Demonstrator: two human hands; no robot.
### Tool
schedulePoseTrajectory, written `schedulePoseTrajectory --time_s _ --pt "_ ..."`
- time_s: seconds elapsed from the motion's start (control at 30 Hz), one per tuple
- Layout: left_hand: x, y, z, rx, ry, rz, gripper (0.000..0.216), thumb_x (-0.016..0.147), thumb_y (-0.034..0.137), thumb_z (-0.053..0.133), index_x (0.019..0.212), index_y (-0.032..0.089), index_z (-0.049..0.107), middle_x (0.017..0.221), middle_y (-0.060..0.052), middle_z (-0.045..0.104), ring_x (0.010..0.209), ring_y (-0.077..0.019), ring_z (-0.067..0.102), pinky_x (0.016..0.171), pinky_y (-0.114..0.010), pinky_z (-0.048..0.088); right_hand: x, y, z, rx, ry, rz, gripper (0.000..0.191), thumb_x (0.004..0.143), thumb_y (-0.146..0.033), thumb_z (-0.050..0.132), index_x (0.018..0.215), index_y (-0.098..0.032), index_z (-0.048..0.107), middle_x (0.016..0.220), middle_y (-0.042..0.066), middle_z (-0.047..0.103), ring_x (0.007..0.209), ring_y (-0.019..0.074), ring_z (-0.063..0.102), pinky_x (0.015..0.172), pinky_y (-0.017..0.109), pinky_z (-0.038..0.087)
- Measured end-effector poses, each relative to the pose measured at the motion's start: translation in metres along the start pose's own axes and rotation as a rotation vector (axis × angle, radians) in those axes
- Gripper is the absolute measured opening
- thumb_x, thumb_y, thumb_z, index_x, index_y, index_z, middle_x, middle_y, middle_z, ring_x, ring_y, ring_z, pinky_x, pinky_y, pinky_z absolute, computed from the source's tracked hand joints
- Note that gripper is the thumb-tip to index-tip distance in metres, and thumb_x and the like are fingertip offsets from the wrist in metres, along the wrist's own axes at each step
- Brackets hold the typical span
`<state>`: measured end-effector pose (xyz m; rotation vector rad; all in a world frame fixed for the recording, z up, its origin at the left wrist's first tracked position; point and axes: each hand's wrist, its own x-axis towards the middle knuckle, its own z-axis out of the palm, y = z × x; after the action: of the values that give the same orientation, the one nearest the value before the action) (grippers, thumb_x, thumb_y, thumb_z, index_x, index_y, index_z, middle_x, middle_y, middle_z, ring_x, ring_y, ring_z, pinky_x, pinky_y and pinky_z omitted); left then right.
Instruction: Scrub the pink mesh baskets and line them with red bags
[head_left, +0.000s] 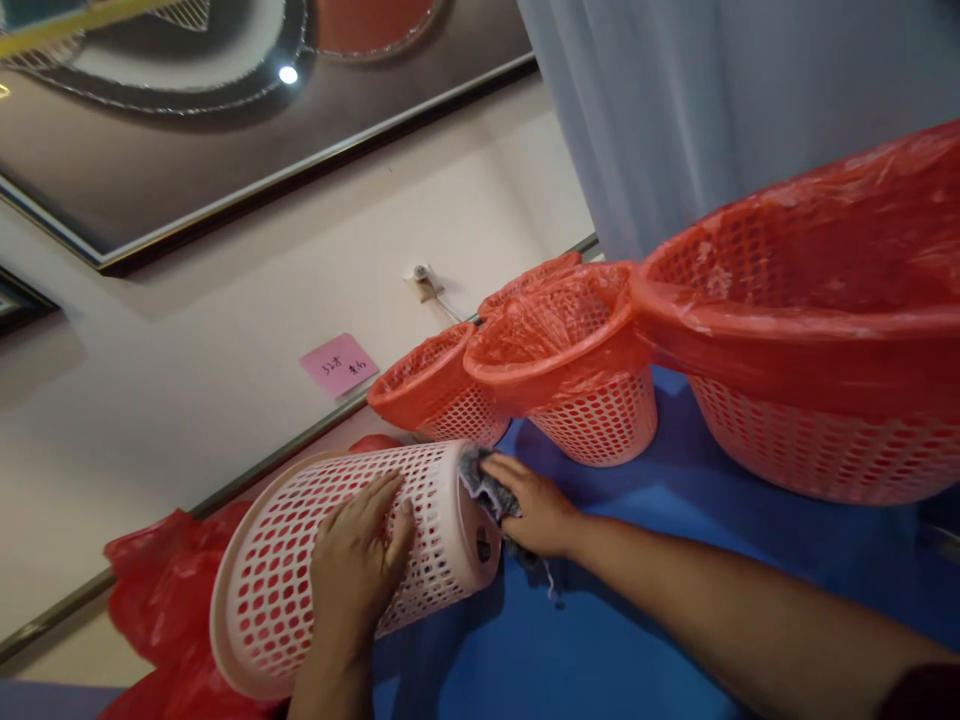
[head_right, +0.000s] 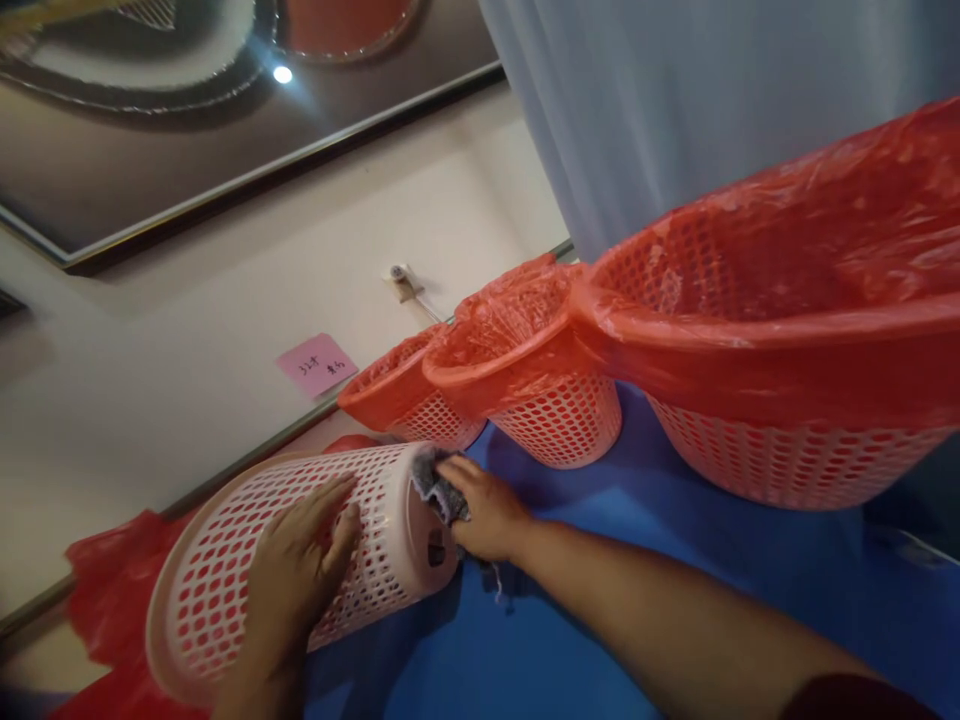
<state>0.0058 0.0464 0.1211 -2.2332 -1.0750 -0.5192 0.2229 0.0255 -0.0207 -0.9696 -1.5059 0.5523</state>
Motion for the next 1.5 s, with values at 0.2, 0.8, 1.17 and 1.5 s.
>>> schedulePoseTrajectory --time_s 0.2,0.8,1.17,1.5 --pt "-0.001 0.001 0.000 0.011 0.009 -0.010 0.044 0.099 0.041 0.043 0.121 0.017 0.073 0.124 -0.012 0.078 0.117 -0.0302 0.071 0.104 -0.045 0.047 -0.008 0.015 0.008 -0.128 -0.078 0.182 0.050 0.062 -0.007 0.069 0.106 -0.029 0.077 0.107 0.001 0.078 0.097 0.0237 0.075 0.090 0.033 0.059" --pt "-0.010 0.003 -0.002 0.033 0.061 0.061 0.040 0.101 0.037 0.044 0.120 0.014 0.071 0.122 -0.014 0.078 0.114 -0.0317 0.072 0.100 -0.046 0.048 0.016 -0.009 0.007 -0.139 -0.024 0.319 0.086 0.077 -0.005 0.059 0.159 -0.024 0.038 0.160 0.008 0.046 0.146 0.0215 0.046 0.121 0.036 0.038" --pt "-0.012 0.002 -0.003 0.044 0.084 0.083 0.039 0.101 0.036 0.045 0.121 0.013 0.071 0.122 -0.015 0.078 0.113 -0.0323 0.072 0.098 -0.047 0.048 0.012 0.009 0.019 -0.217 -0.156 0.431 0.057 0.077 -0.008 0.065 0.132 -0.022 0.068 0.132 0.010 0.070 0.121 0.0279 0.067 0.107 0.042 0.052" --pt "-0.011 0.003 -0.003 0.039 0.069 0.078 0.038 0.101 0.035 0.046 0.122 0.014 0.070 0.122 -0.014 0.078 0.115 -0.0317 0.071 0.100 -0.045 0.048 0.009 -0.004 0.018 -0.275 -0.312 0.360 0.051 0.073 -0.010 0.067 0.123 -0.019 0.074 0.135 0.013 0.068 0.119 0.0297 0.068 0.104 0.039 0.053"
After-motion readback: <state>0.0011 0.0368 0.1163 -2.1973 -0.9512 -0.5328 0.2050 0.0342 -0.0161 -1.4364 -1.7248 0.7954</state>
